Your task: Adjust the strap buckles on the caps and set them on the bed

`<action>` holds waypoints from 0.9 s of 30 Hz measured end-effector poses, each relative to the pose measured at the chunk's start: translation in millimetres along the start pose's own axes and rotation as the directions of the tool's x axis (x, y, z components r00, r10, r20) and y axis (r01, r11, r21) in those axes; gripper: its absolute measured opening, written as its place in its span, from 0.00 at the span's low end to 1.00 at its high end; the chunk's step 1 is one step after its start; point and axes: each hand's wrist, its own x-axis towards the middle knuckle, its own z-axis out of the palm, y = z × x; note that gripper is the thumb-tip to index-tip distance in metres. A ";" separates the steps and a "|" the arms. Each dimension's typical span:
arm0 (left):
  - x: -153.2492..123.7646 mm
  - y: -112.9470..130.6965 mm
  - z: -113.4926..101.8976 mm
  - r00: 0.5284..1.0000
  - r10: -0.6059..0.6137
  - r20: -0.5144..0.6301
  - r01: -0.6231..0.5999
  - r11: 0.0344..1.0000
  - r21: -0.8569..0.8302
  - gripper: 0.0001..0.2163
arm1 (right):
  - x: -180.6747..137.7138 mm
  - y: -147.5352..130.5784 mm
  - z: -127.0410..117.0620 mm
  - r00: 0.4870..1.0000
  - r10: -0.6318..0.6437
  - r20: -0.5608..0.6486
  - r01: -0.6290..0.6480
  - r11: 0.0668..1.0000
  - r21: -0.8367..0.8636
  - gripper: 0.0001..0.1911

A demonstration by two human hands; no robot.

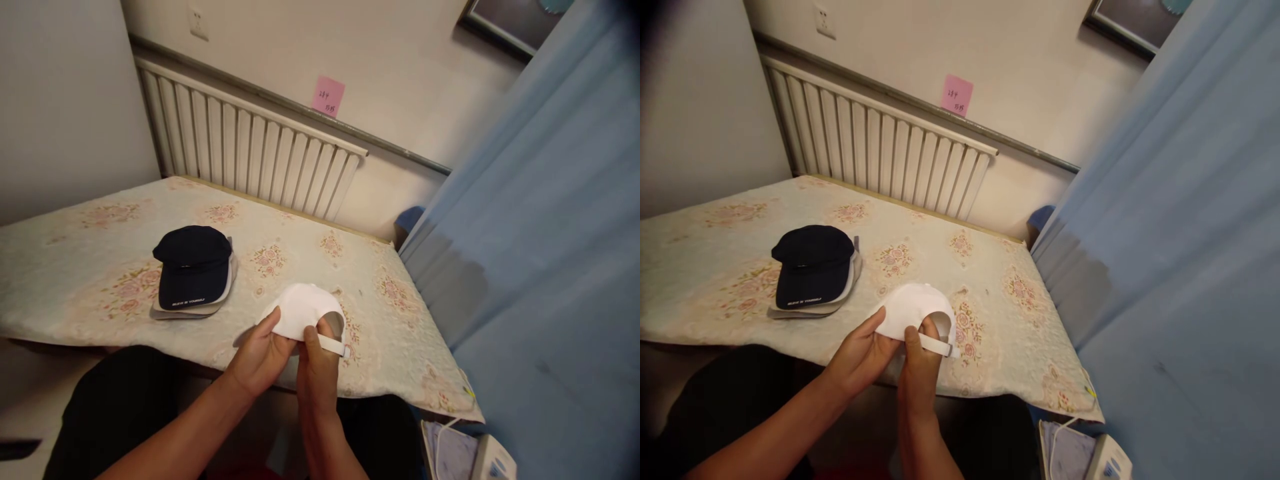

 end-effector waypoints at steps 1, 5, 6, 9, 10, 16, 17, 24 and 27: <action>-0.9 -1.7 -0.6 1.000 0.005 0.001 -0.005 1.000 0.009 0.23 | -0.2 0.9 -0.1 1.000 0.006 -0.014 -0.007 1.000 -0.008 0.17; -1.8 -5.3 -3.9 0.999 -0.001 0.040 0.000 1.000 0.021 0.24 | 0.2 7.4 -2.9 0.994 0.035 -0.105 -0.036 0.999 -0.008 0.11; -1.3 -4.7 -4.4 0.999 0.001 0.038 -0.001 1.000 0.020 0.24 | 0.5 8.8 -3.6 0.993 0.046 -0.113 -0.045 0.999 0.009 0.09; 1.3 0.6 -5.5 1.000 0.016 0.005 -0.016 1.000 0.001 0.24 | 1.7 9.6 -4.8 0.994 0.067 -0.085 -0.061 0.995 0.073 0.06; 2.3 3.3 -6.1 1.000 0.017 0.002 -0.017 1.000 -0.016 0.24 | 2.3 8.7 -5.2 0.995 0.070 -0.070 -0.062 0.993 0.099 0.06; 7.9 19.7 -11.8 0.999 0.014 0.035 -0.009 0.991 -0.134 0.24 | 8.8 1.9 -12.4 0.995 0.090 0.033 -0.095 0.954 0.284 0.17; 8.7 21.0 -12.4 0.999 0.020 0.031 -0.015 0.991 -0.137 0.24 | 9.9 1.5 -13.7 0.995 0.091 0.049 -0.101 0.947 0.305 0.18; 10.7 12.3 -12.5 1.000 -0.012 -0.002 0.012 0.993 -0.115 0.23 | 10.6 2.8 -10.9 0.994 0.107 0.009 -0.099 0.882 0.461 0.22; 8.5 4.2 -13.9 1.000 -0.026 0.000 0.026 0.995 -0.100 0.24 | 4.4 9.2 -5.2 0.993 0.117 -0.003 -0.101 0.874 0.475 0.25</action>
